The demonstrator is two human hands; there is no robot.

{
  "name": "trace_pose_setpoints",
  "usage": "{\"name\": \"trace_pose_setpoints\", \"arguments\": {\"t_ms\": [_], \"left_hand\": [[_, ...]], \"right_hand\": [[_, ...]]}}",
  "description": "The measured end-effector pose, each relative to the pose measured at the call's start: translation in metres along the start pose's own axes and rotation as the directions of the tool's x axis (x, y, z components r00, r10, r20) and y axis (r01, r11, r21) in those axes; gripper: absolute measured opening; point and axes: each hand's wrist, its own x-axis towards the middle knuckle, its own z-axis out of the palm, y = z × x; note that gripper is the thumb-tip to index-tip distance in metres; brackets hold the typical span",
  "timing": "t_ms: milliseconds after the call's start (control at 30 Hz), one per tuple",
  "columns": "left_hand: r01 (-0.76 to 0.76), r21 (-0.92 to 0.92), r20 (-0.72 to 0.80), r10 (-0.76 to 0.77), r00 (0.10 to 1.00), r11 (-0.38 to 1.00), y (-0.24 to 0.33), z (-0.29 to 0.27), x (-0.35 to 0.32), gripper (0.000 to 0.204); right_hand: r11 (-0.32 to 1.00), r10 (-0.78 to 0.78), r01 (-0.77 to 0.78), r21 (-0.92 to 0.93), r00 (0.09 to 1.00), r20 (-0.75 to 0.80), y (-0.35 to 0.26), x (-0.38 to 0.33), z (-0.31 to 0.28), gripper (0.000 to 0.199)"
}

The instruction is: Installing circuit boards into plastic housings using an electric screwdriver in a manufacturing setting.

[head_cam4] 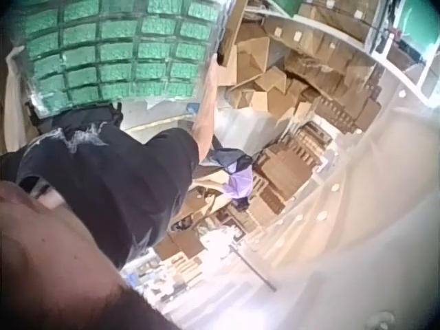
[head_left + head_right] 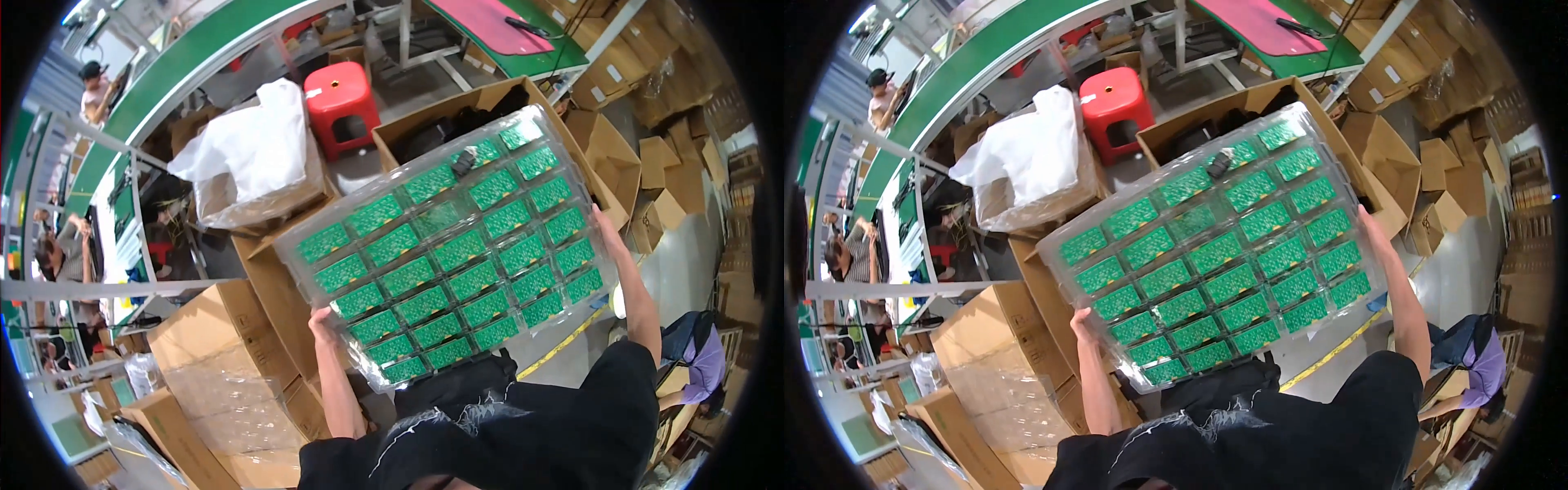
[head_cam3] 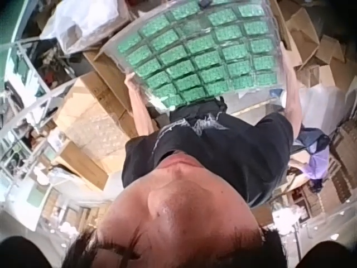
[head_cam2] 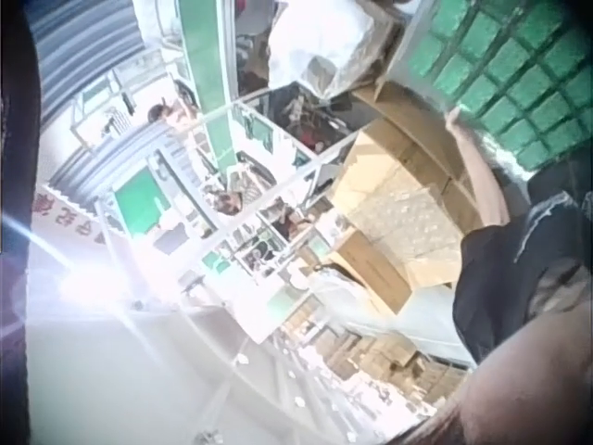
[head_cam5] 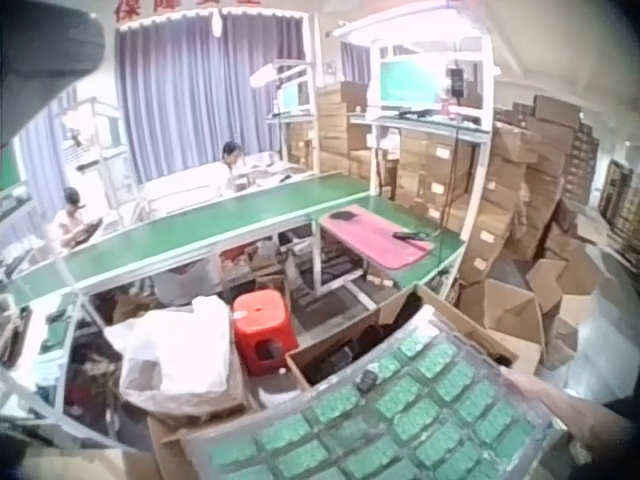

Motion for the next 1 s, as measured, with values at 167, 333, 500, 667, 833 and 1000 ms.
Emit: {"name": "trace_pose_setpoints", "arguments": {"t_ms": [167, 333, 500, 667, 833, 1000], "left_hand": [[0.017, 0.040, 0.118, -0.021, 0.993, 0.999, -0.007, 0.005, 0.052, 0.062], [0.063, 0.081, 0.252, -0.082, 0.964, 0.995, 0.004, 0.083, 0.090, 0.045], [0.097, 0.279, 0.219, -0.162, 0.962, 0.955, 0.026, 0.095, 0.100, 0.078], [0.072, 0.193, 0.176, -0.107, 0.979, 0.979, 0.018, 0.077, 0.074, 0.079], [0.039, 0.268, 0.217, -0.100, 0.971, 0.963, 0.015, 0.074, 0.075, 0.096], [-0.033, 0.471, 0.230, -0.087, 0.969, 0.882, 0.001, 0.054, 0.044, 0.100]], "right_hand": [[0.999, 0.031, -0.036, 0.039, 0.994, 0.109, -0.002, -0.023, -0.009, 0.070], [0.956, -0.123, 0.085, 0.281, 0.985, 0.122, 0.005, -0.018, -0.040, 0.064], [0.941, -0.046, -0.001, 0.339, 0.990, 0.130, 0.023, -0.057, -0.051, 0.072], [0.994, -0.010, 0.023, 0.108, 0.993, -0.118, 0.011, -0.053, -0.013, 0.089], [0.997, -0.072, 0.067, -0.045, 0.990, -0.117, -0.006, -0.065, -0.005, 0.090], [0.999, -0.031, 0.027, -0.042, 0.993, -0.111, 0.003, -0.055, -0.020, 0.090]]}}
